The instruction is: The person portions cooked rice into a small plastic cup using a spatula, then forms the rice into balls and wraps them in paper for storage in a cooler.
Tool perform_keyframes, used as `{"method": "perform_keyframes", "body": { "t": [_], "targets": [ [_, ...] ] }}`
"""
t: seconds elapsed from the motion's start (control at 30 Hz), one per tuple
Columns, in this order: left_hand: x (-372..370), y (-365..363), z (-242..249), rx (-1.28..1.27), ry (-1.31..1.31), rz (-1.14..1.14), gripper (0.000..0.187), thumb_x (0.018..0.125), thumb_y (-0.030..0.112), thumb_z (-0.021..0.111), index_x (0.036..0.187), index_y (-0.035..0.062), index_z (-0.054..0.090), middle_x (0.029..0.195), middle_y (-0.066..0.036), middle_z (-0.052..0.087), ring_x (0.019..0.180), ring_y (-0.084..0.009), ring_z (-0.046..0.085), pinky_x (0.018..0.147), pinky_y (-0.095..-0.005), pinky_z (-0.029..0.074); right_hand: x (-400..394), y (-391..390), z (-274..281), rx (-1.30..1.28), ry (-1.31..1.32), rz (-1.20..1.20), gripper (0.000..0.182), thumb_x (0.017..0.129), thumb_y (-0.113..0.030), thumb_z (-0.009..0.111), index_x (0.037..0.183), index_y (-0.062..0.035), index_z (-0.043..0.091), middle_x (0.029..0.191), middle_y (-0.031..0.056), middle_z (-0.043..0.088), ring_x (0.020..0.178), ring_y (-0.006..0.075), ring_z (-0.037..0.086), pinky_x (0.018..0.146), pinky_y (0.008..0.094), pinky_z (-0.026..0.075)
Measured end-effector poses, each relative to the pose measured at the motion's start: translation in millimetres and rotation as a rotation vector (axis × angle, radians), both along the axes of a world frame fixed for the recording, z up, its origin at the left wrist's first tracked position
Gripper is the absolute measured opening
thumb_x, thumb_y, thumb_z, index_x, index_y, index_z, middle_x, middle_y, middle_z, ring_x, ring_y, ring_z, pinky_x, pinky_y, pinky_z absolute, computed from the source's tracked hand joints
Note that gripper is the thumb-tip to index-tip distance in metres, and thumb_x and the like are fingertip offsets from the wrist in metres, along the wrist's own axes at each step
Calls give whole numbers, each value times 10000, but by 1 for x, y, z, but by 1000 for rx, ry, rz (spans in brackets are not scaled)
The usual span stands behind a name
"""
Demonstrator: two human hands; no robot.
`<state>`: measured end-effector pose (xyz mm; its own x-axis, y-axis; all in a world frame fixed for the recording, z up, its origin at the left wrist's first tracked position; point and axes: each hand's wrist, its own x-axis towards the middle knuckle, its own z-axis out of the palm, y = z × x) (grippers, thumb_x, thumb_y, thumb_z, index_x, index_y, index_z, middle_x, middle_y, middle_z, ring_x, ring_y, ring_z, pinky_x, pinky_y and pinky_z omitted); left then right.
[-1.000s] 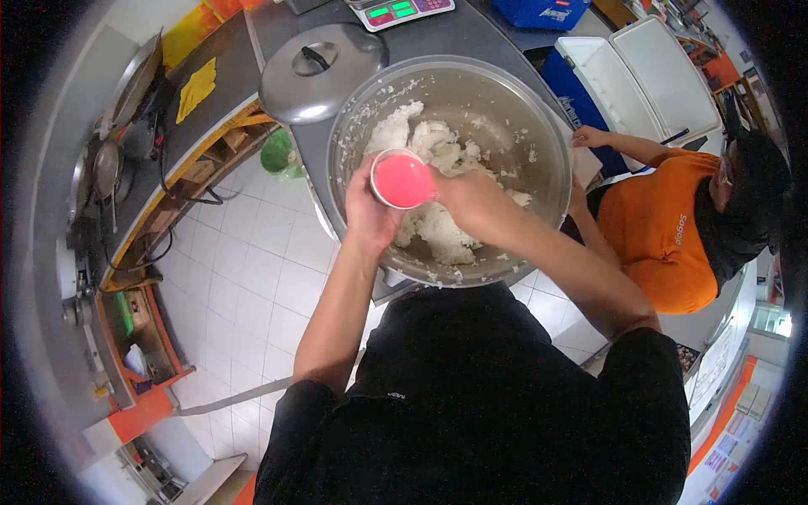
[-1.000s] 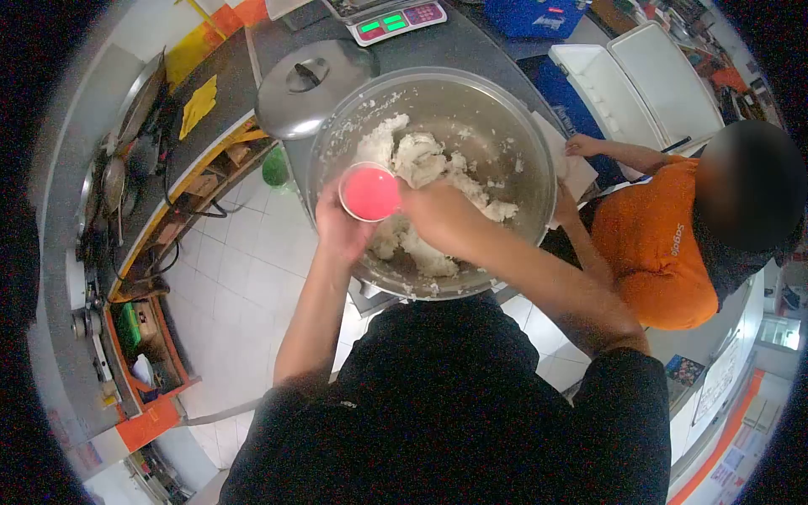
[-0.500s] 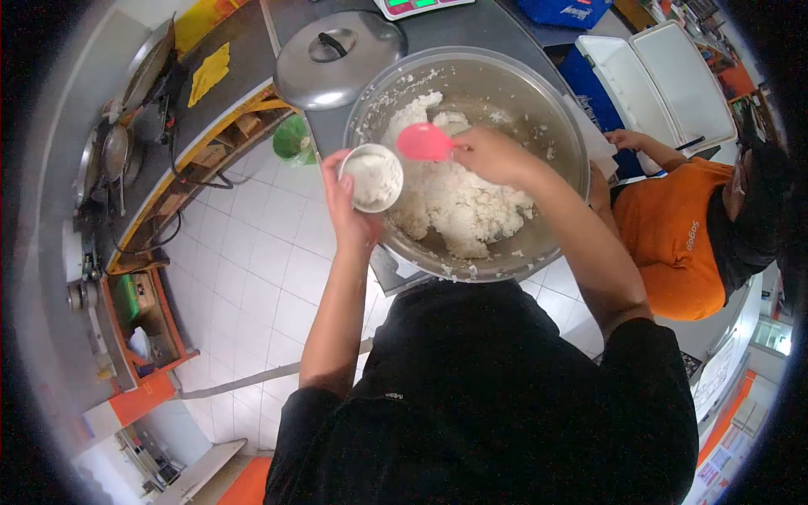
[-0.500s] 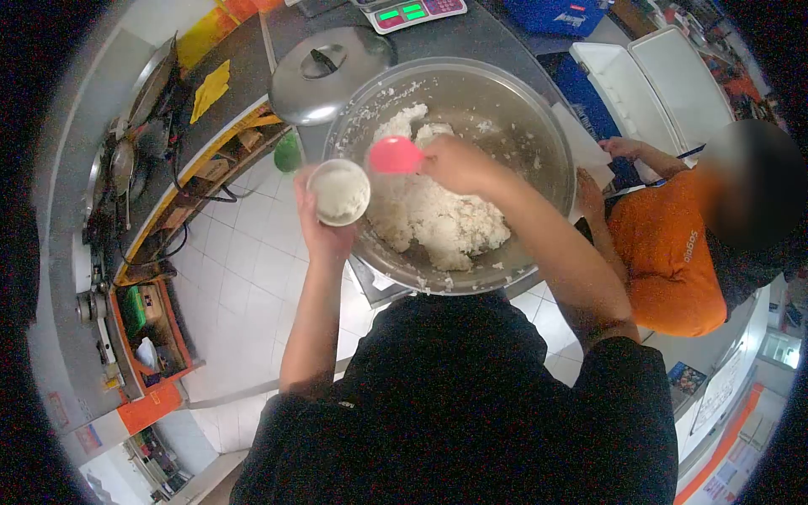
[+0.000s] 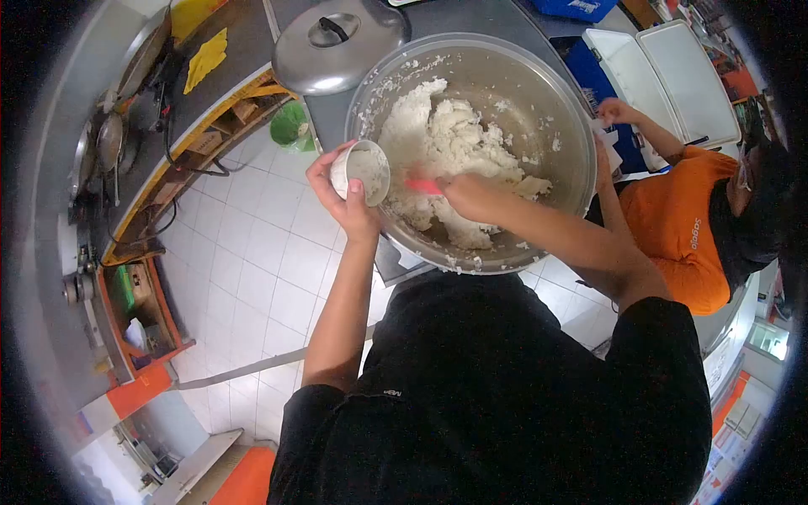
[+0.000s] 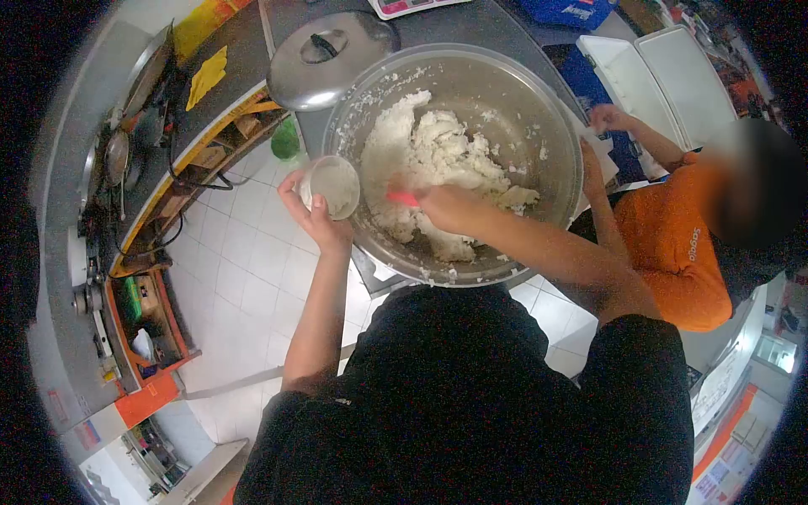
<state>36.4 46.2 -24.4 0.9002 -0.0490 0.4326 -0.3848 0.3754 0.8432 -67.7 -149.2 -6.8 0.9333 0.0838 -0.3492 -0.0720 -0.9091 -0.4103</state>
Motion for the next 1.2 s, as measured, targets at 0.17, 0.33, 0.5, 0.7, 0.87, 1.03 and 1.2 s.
{"method": "perform_keyframes", "body": {
  "t": [0.17, 0.33, 0.5, 0.7, 0.87, 1.03, 1.2],
  "targets": [
    [3, 0, -3, -20, 10, -28, 603, 920, 431, 710, 1295, 38, 447, 1260, -231, 609, 1181, -305, 596, 1060, -449, 464, -9, 6, -16, -49, 85, 99, 233, 954, -127, 540, 1090, 2, 678, 920, 246, 716, 872, 435, 718, 786, 548, 572],
    [0, -1, 0, 8, -28, 3, 594, 910, 403, 718, 1296, 39, 451, 1256, -220, 612, 1177, -296, 589, 1057, -440, 459, -24, 5, -62, -26, 110, 242, 259, 967, -256, 590, 971, -26, 708, 877, 250, 704, 780, 431, 693, 729, 551, 539],
    [0, -4, 4, 69, -46, 55, 520, 915, 344, 710, 1270, 37, 485, 1230, -176, 617, 1164, -268, 581, 1047, -407, 451, -25, -45, -34, 228, 292, 400, 213, 956, -214, 620, 905, -20, 690, 788, 178, 691, 675, 309, 642, 651, 445, 489],
    [7, 1, 26, 186, 529, -391, 380, 1075, 406, 522, 1230, 64, 581, 1183, -91, 620, 1068, -196, 601, 992, -380, 480, -38, -76, 53, 593, 291, 116, 236, 1017, -194, 584, 898, -2, 654, 685, 51, 564, 638, 115, 500, 612, 327, 428],
    [-14, -29, 59, 101, 1023, -696, 545, 1100, 515, 382, 1406, 91, 537, 1361, -125, 614, 1243, -279, 612, 997, -483, 521, -47, -48, 109, 449, -265, -186, 231, 992, -134, 571, 1143, 2, 680, 706, 109, 601, 648, 195, 604, 636, 382, 488],
    [-28, -60, 70, -182, 1056, -734, 636, 1082, 563, 352, 1471, 73, 465, 1416, -165, 583, 1270, -349, 601, 1021, -557, 506, -60, 27, 65, -113, -507, -382, 640, 891, -42, 567, 1520, -3, 458, 907, 230, 654, 711, 383, 696, 700, 482, 568],
    [-23, -53, 69, -17, 1107, -772, 701, 1058, 637, 371, 1430, 54, 486, 1362, -163, 608, 1262, -326, 607, 1038, -537, 488, -75, 34, 65, -143, -335, -226, 677, 889, -56, 562, 1543, 18, 404, 940, 230, 653, 730, 389, 704, 675, 477, 590]
  ]
}}
